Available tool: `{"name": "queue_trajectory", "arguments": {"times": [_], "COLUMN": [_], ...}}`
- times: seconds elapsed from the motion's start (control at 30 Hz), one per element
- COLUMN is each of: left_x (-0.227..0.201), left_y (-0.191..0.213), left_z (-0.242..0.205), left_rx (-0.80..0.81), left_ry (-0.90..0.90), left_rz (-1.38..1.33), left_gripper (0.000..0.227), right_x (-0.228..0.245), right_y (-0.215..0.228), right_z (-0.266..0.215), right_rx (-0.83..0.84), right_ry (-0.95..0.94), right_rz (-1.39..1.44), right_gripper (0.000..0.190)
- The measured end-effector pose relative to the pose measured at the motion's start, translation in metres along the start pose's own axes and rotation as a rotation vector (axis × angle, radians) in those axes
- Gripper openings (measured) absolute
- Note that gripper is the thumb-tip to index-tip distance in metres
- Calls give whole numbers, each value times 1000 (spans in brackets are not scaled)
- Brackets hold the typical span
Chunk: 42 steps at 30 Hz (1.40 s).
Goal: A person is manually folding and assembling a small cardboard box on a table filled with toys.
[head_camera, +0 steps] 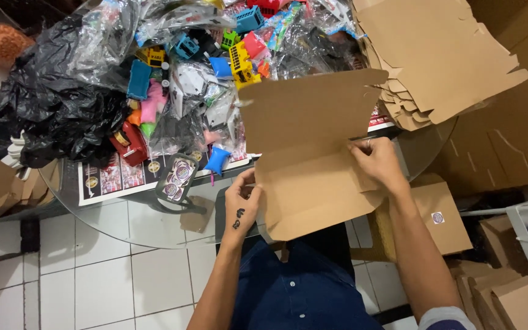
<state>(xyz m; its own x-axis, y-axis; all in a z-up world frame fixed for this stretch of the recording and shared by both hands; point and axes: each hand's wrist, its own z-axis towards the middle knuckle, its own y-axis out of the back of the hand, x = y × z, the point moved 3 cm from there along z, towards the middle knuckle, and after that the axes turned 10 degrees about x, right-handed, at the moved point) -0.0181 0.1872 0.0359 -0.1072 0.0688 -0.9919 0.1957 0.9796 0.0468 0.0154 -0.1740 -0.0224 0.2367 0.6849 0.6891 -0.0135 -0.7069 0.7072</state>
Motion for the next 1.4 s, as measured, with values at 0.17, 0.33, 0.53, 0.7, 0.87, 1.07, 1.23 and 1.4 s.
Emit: {"name": "queue_trajectory", "arguments": {"times": [0.17,0.33,0.53,0.7,0.87,1.07,1.23,1.4], "left_x": [26,10,6,-7,-13,-27,-35,-21], "left_y": [3,2,-7,-7,-3,-3,-1,-5], "left_z": [8,7,12,8,3,3,1,-2], "left_rx": [-81,-107,2,46,42,63,61,66], "left_ry": [91,175,246,235,176,59,50,-17], "left_rz": [-71,-255,-579,-653,-520,-312,-94,8], "left_gripper": [17,20,17,11,16,24,26,32], "right_x": [55,126,176,201,182,213,214,162], "right_y": [11,3,-66,-82,-83,-45,-56,-104], "right_z": [-25,-89,-122,-125,-121,-127,-122,-85], "right_rx": [-47,-345,-60,-4,-38,198,395,477], "right_ry": [-15,192,256,278,315,349,242,136], "right_rz": [-244,-692,-45,-86,-114,-68,-57,577], "right_gripper": [23,35,58,50,24,35,50,34]}}
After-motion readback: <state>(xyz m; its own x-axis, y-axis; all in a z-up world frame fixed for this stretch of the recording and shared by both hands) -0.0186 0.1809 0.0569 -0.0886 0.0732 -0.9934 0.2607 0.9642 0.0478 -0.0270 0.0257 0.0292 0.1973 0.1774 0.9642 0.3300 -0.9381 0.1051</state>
